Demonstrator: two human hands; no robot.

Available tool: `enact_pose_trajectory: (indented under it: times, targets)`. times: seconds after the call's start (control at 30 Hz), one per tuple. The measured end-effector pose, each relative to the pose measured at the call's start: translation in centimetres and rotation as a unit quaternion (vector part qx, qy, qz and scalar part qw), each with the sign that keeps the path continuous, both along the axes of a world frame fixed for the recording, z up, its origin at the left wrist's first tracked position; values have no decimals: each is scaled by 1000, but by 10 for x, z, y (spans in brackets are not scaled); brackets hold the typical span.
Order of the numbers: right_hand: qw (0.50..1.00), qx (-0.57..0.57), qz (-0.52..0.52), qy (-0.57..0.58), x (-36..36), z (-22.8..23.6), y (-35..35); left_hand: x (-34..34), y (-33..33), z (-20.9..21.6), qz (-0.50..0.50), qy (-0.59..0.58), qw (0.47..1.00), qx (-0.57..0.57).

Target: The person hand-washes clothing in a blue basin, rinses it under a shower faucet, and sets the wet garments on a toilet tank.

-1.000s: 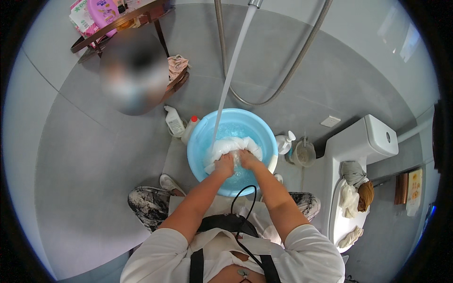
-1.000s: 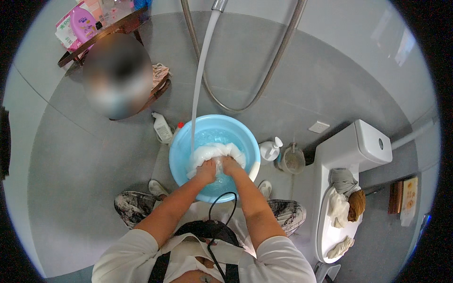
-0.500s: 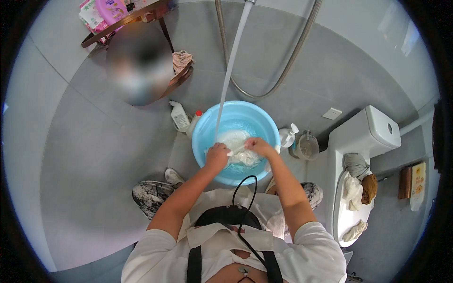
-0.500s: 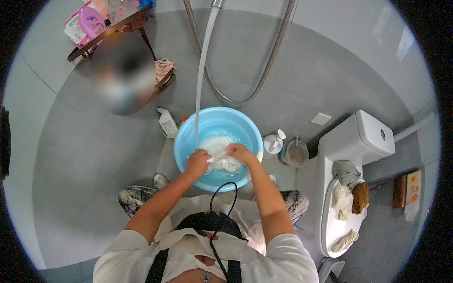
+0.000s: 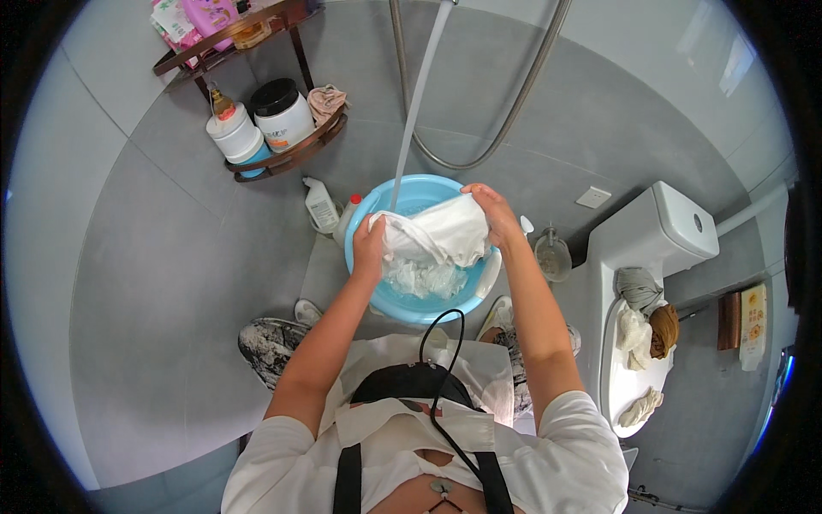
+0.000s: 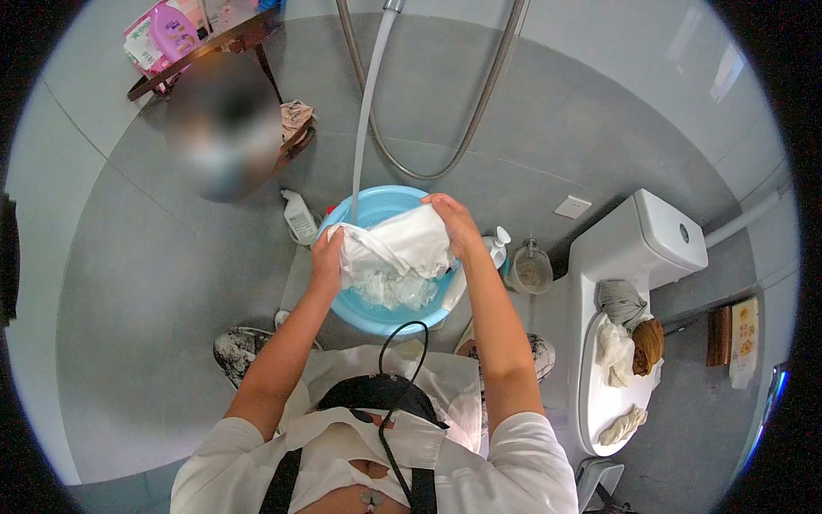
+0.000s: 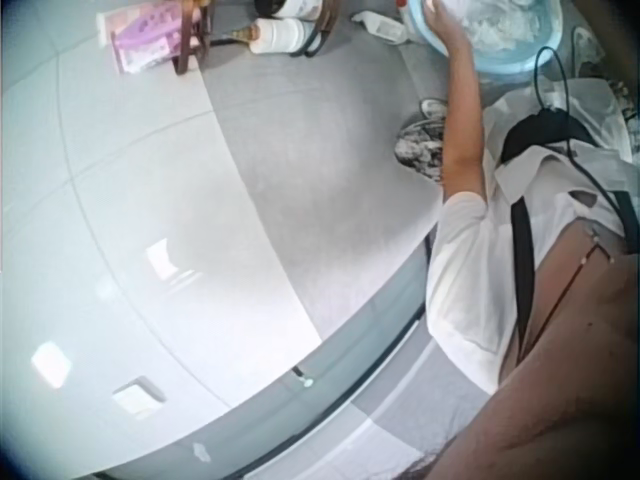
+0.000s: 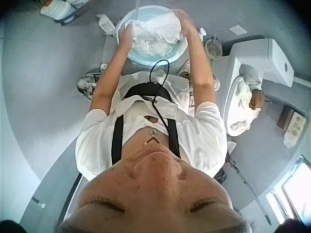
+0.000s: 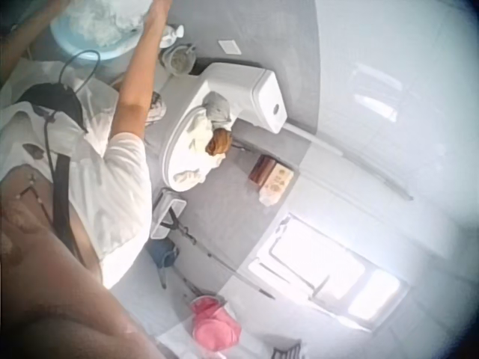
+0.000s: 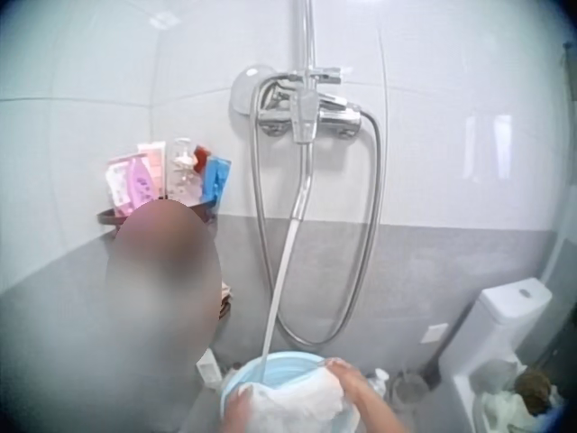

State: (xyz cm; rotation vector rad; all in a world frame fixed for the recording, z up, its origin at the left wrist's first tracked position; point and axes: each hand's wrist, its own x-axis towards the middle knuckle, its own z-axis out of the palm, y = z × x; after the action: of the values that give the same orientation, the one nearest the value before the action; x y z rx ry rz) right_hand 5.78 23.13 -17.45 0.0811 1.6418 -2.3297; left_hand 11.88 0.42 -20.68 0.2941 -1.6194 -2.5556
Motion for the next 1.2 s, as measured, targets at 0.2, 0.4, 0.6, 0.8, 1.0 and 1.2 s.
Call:
enact_pose_trajectory:
  times: [0.2,0.4,0.6,0.8,1.0,1.2]
  targets:
    - [718,567,-87,394,0,-37,5,-3,9,-18,-15,-41,999,10]
    - [819,477,203,246,31,-79,-33,-6,14,-32,-79,-68,995,-6]
    - [853,457,164,190,29,-115,-47,0,13,-14,-141,-61,985,-81]
    - [968,245,-54,-33,10,-103,-9,4,-10,-8,-203,-12,954,-218]
    - [977,187,-103,2,-2,-57,23,-2,-20,-38,-206,57,891,-401]
    - [976,206,-34,60,1,-31,26,3,-18,-31,-57,97,752,-649]
